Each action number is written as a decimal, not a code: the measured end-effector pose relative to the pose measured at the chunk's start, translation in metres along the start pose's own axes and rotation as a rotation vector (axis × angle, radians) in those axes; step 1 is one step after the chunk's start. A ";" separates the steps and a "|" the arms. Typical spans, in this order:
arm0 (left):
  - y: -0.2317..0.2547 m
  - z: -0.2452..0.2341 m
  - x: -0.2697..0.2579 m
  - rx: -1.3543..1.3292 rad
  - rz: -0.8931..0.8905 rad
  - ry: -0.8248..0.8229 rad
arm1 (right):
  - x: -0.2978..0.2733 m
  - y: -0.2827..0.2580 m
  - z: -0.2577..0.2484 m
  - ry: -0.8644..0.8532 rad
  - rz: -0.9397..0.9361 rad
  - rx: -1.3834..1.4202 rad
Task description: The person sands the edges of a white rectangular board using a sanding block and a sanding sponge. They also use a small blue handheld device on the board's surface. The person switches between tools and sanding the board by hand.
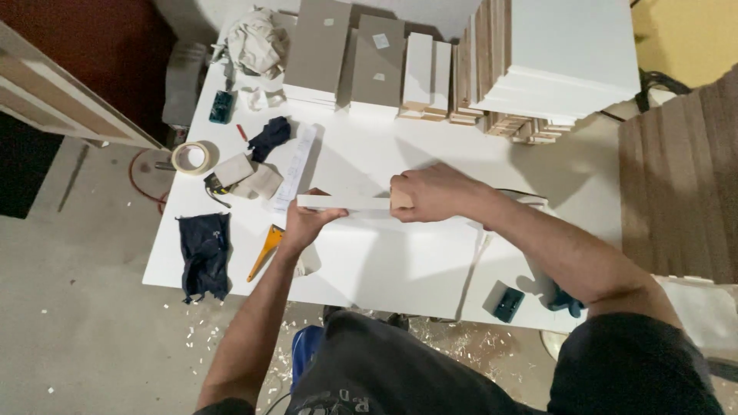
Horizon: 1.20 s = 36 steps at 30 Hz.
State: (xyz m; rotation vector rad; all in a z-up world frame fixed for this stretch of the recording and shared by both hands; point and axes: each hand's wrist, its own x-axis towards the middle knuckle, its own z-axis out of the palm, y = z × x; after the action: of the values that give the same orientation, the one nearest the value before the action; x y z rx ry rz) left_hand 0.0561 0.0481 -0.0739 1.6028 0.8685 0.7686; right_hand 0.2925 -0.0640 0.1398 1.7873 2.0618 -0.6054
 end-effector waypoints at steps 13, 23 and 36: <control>-0.032 -0.009 0.004 0.061 0.012 0.034 | -0.117 0.123 0.051 -0.090 0.249 -0.062; -0.034 -0.007 0.010 -0.197 0.054 0.018 | -0.114 0.118 0.077 0.119 0.127 -0.244; -0.023 -0.005 0.013 -0.210 0.071 -0.018 | -0.024 0.028 0.050 0.232 -0.039 -0.216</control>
State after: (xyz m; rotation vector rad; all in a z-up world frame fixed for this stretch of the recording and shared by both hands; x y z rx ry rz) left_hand 0.0555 0.0643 -0.0953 1.4572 0.6972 0.8651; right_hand 0.3226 -0.1075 0.1072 1.7639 2.2191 -0.1819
